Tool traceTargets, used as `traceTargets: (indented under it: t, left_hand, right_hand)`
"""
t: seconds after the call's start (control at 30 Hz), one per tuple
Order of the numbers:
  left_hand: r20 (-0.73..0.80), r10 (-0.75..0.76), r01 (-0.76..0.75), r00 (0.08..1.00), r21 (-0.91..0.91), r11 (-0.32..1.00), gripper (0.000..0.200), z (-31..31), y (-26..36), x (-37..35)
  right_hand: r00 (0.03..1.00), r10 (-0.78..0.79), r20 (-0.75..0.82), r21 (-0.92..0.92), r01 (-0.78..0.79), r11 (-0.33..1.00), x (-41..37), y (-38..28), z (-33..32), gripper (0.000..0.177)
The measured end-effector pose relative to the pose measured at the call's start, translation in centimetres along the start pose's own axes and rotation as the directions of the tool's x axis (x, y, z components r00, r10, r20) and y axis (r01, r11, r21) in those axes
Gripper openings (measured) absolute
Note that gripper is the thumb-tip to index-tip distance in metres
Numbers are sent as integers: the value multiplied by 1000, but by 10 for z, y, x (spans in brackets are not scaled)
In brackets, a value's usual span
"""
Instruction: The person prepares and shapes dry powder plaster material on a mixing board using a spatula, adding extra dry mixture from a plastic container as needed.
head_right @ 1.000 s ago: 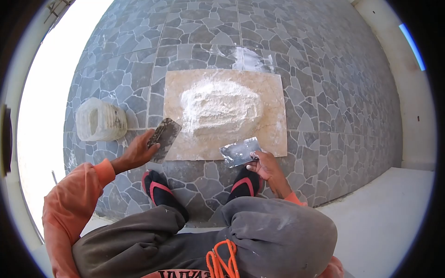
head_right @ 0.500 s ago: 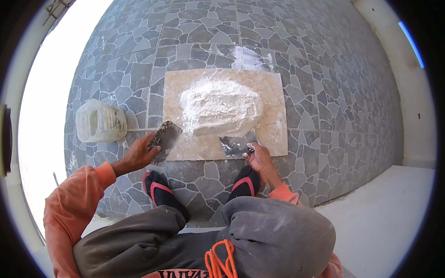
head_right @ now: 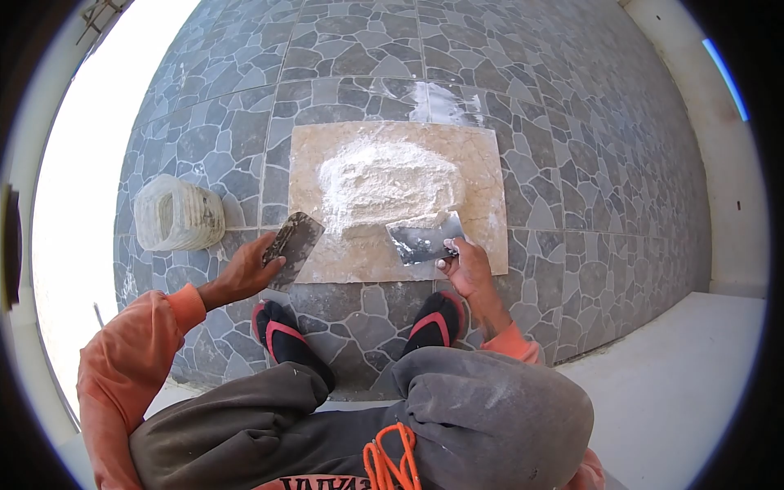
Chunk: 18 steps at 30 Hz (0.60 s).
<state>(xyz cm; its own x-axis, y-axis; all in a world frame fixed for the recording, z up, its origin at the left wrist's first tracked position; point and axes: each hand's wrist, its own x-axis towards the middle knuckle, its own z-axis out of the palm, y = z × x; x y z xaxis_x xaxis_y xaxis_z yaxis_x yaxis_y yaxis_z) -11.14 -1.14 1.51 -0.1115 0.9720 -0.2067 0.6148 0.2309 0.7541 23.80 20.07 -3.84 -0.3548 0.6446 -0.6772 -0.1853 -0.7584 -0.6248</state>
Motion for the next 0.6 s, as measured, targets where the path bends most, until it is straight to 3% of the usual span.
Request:
traceTargets:
  t: [0.17,0.37,0.6]
  left_hand:
    - [35,15,-15,999,-10,1000,33,-8,28,13]
    - [30,295,-296,955,136,945,31,-19,73,69]
    - [153,411,-435,899,196,879,34,15,124,122]
  right_hand:
    - [987,-21,157,-91,36,995,16,-26,22,25]
    - [987,-2,160,-298,51,953,20,-41,47,27]
    - [987,-25,158,-412,89,907,7,-59,75,27]
